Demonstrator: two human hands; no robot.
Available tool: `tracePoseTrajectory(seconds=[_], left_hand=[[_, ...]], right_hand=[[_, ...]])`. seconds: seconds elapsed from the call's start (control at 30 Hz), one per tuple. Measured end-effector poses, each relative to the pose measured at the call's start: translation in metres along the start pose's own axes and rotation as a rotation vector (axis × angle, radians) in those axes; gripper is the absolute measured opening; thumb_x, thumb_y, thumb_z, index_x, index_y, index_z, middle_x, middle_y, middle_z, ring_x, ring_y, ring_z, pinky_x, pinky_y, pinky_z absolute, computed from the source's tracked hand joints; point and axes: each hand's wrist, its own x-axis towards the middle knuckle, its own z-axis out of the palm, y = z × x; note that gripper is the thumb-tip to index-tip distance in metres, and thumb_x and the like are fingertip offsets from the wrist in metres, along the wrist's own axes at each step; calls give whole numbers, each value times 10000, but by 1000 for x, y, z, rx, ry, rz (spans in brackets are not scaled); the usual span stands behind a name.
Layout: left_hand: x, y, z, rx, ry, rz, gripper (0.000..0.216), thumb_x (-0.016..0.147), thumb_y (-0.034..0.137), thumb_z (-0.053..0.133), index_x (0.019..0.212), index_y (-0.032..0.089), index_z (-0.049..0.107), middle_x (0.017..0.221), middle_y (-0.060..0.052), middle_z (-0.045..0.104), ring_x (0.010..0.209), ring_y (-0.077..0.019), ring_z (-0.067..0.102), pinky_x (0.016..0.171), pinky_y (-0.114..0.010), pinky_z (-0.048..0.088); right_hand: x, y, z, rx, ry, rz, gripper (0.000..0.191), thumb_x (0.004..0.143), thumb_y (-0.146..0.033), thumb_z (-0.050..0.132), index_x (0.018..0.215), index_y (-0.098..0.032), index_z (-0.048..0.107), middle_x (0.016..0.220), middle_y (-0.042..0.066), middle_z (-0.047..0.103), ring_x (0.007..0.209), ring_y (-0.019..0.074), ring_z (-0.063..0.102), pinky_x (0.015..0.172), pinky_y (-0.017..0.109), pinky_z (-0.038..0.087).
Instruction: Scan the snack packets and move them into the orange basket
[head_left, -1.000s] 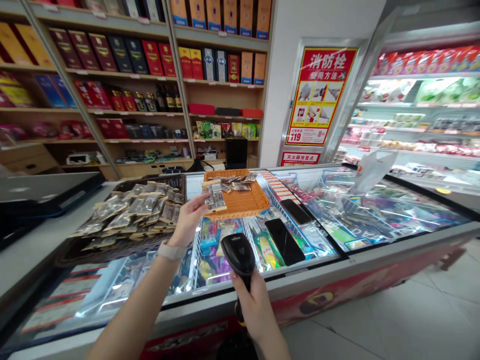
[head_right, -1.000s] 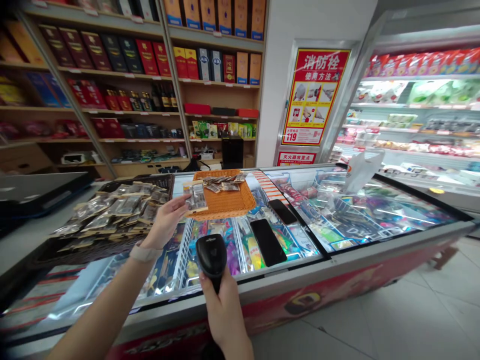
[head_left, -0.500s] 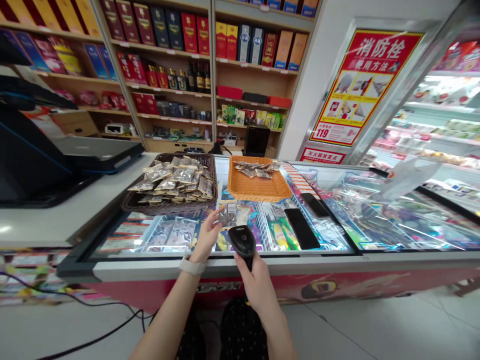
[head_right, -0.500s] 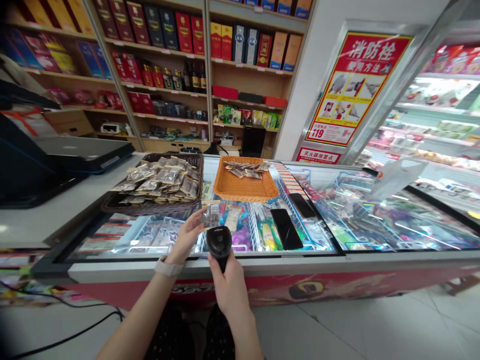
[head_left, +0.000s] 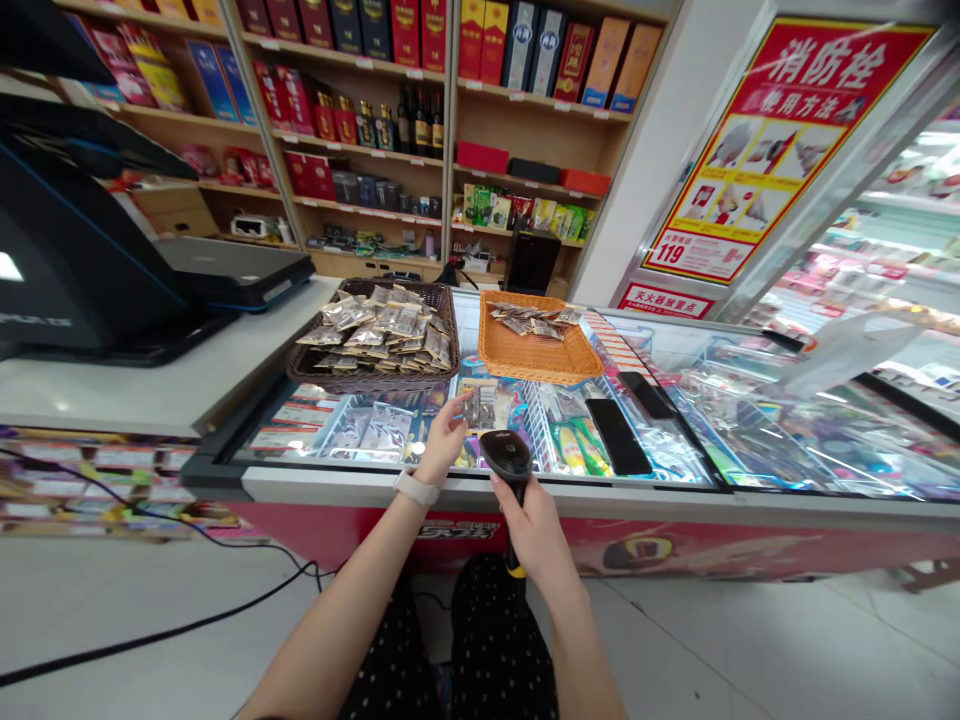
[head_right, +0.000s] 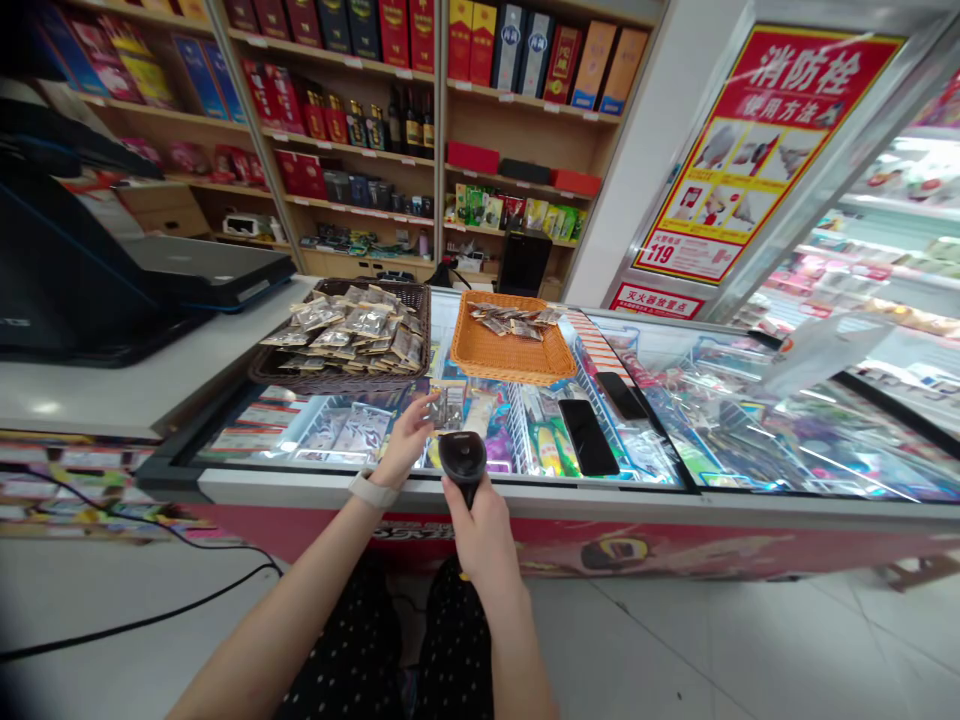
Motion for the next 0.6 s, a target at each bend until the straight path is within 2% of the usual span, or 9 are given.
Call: tracePoseTrajectory(seconds=[0.23,0.4,0.5,0.6], left_hand=[[3,-6,-1,3,-23,62,548,715,88,577,1237,202,695,1384,-110,624,1225,-265,580,1076,-428,436],[4,-7,-1,-25,27,75,525,724,130,596,1239,178,684,1369,-127,631,1202,-255,584,1043,-408,459],[7,13,-10,-33,39,132,519,747,178,627,1264,182,671,1350,-125,640,1188,-244,593,999,-366,484],[25,52,-29,-21,100,204,556,772,227,629,1326,180,633,1334,-125,642,1143,-230,620,952,-337,506]], right_hand=[[0,0,2,1,53,2,522,948,-596,499,1104,-150,720,851,115,765,861,327,709,780,374,495],[23,-11,-17,-13,31,-42,535,923,-635,505,984,-144,706,789,102,734,802,315,691,731,369,490],[48,-35,-33,-31,6,-163,496,927,-615,511,979,-155,692,752,67,713,767,285,674,724,349,480],[78,-69,-41,-85,-47,-275,449,933,-586,521,923,-165,676,731,52,696,729,266,659,688,329,463]])
